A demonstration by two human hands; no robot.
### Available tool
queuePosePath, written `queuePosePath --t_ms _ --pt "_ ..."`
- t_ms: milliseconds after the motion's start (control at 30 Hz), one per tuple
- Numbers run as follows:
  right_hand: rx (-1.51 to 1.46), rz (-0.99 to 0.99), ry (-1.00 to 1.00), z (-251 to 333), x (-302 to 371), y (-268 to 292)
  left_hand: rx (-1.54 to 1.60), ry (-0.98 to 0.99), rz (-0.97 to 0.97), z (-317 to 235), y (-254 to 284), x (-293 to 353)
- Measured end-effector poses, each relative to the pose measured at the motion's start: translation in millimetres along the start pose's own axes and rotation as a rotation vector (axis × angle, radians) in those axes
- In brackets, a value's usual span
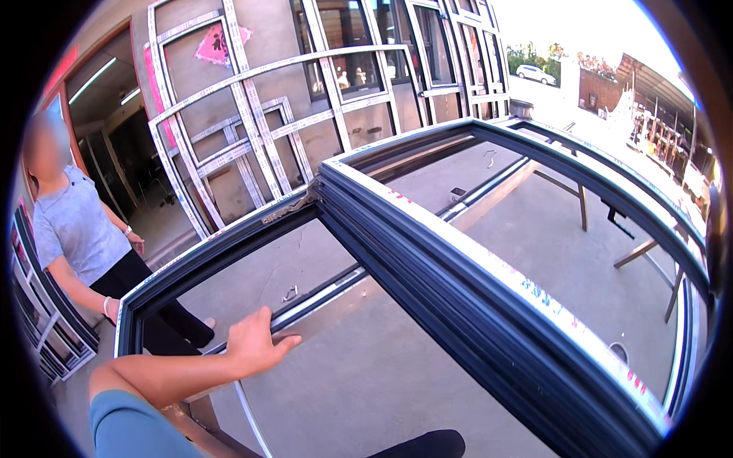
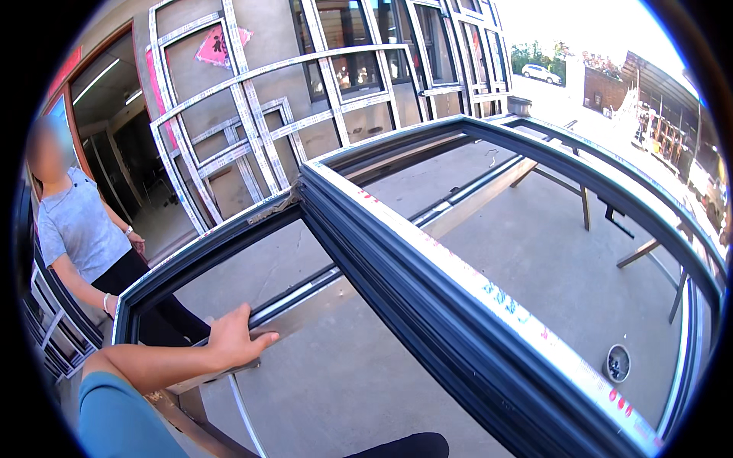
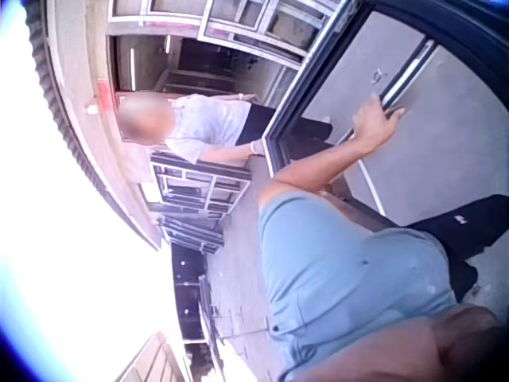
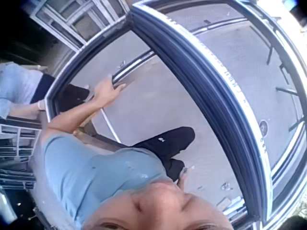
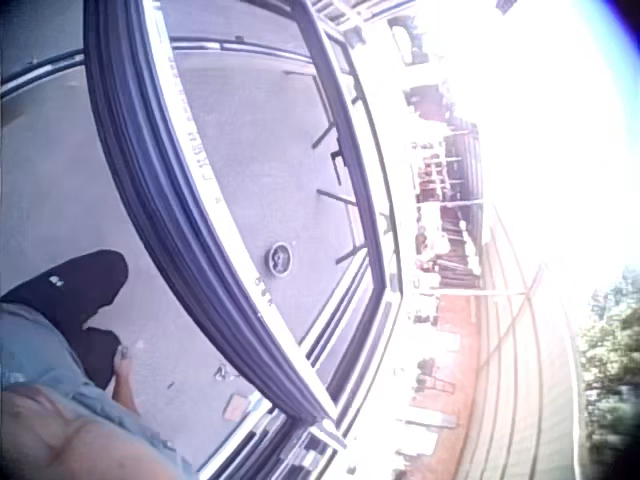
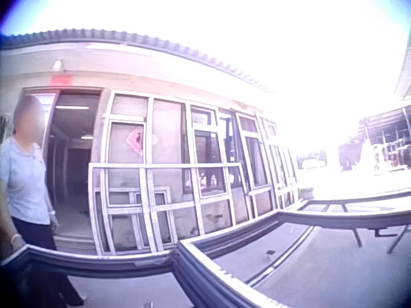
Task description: The person assembles a large metal frame for windows or doors, moving components into position, picking up screws from a metal bowl, and using a screwdriver to secure pieces together while working on a fabrication floor.
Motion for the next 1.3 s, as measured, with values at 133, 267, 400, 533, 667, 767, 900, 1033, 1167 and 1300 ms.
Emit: queuePosePath --t_ms 133,267,400,533,667,767,900,1033,1167,1300 --pt "-0.017 0.249 -0.282 186 55 106 0.117 -0.096 0.070 -28 -10 -21" --pt "0.084 0.319 -0.235 351 28 216 0.190 -0.116 0.076 -29 2 -24" --pt "0.147 0.340 -0.187 460 17 302 0.224 -0.095 0.094 -19 4 -26" --pt "0.192 0.356 -0.186 516 33 369 0.268 -0.084 0.128 -16 1 -30" --pt "0.221 0.382 -0.211 542 65 410 0.208 -0.055 0.153 -18 -2 -33" --pt "0.217 0.382 -0.207 550 78 428 0.197 -0.041 0.166 -20 1 -31" --pt "0.196 0.374 -0.198 545 95 446 0.207 0.040 0.293 -18 3 -32" --pt "0.174 0.364 -0.181 522 109 463 0.065 0.045 0.216 -24 16 -21" --pt "0.120 0.319 -0.154 480 124 477 0.107 -0.146 0.118 -87 32 33" --pt "0.097 0.276 -0.043 441 140 509 0.246 -0.069 0.822 -113 -34 161"
Point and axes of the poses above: each hand's wrist, its own x-axis away from the middle knuckle, its own y-axis out of the back of the hand, z = x × y, the point moved 8 cm from there along -x, towards the middle knuckle, and after that the axes turned 8 degrees about x, right-handed, at the moved point
